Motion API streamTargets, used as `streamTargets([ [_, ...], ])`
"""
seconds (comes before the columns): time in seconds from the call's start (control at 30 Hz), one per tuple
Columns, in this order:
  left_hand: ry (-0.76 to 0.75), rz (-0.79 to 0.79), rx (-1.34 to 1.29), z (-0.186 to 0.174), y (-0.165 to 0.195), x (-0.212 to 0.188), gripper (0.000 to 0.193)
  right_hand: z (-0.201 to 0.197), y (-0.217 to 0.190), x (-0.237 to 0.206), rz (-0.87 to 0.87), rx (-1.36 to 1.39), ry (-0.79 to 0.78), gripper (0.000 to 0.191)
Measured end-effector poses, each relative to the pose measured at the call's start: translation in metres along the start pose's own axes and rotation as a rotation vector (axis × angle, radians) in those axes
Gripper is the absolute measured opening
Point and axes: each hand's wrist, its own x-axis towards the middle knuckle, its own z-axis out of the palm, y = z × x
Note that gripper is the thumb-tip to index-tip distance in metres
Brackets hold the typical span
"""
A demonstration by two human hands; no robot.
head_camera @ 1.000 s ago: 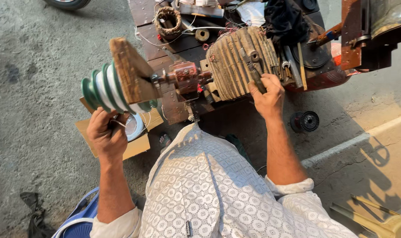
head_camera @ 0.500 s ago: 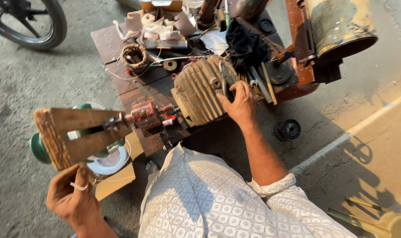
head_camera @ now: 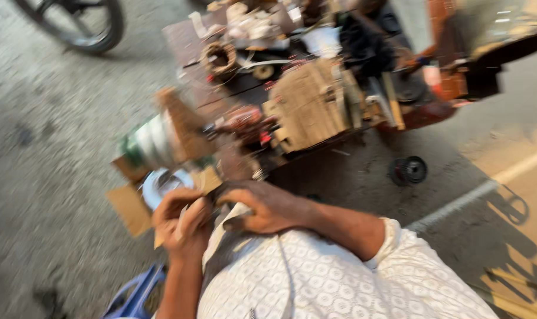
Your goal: The person winds white wire onto a green spool using a motorized winding machine. They guide the wire with both hands, adjust the spool, and secure the wire end with a tie. The person then uses pliers to tighten the tie and continues winding.
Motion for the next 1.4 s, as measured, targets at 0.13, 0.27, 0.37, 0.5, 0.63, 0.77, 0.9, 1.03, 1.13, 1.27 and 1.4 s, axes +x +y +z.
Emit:
streamTargets([
  [0.13,-0.085,-0.075,-0.142,0.000,0.016,0.004,0.014,0.033,0.002,0.016,0.071,0.139,-0.076,0.037],
  [0.27,-0.077,-0.157,-0.309,-0.013,0.035,0.012,0.021,0.053,0.004,0.017,0.008,0.082,-0.034,0.019],
  [0.37,-0.104,-0.050,-0.303,-0.034,0.053,0.024,0.036,0.056,0.000,0.006,0.102,0.209,0.061,0.012],
  [0.5,-0.204,-0.005,-0.278,-0.062,0.074,0.036,0.052,0.048,-0.007,-0.022,0.083,0.071,0.259,0.011],
  [0.63,-0.330,0.035,-0.144,-0.059,0.080,0.037,0.045,0.043,-0.008,-0.046,-0.029,0.076,0.433,0.010],
  [0.77,-0.429,0.127,-0.074,-0.042,0.094,0.041,0.040,0.036,0.006,-0.043,-0.081,0.299,0.630,0.008],
  [0.9,-0.510,0.389,0.195,-0.035,0.099,0.045,0.054,-0.006,0.037,-0.051,-0.396,0.641,0.976,0.019],
  [1.03,-0.258,0.429,0.277,-0.057,0.094,0.039,0.049,-0.097,0.076,-0.122,-0.260,0.554,1.531,0.019],
  [1.13,0.022,0.415,0.343,-0.079,0.073,0.037,0.043,-0.163,0.130,-0.165,0.029,0.283,1.579,0.019],
  [1.27,0.099,0.278,0.228,-0.093,0.037,0.045,0.046,-0.217,0.214,-0.170,0.417,0.224,1.578,0.018],
  [1.4,-0.017,0.271,0.232,-0.086,0.006,0.045,0.050,-0.247,0.258,-0.167,0.600,0.286,1.435,0.021],
])
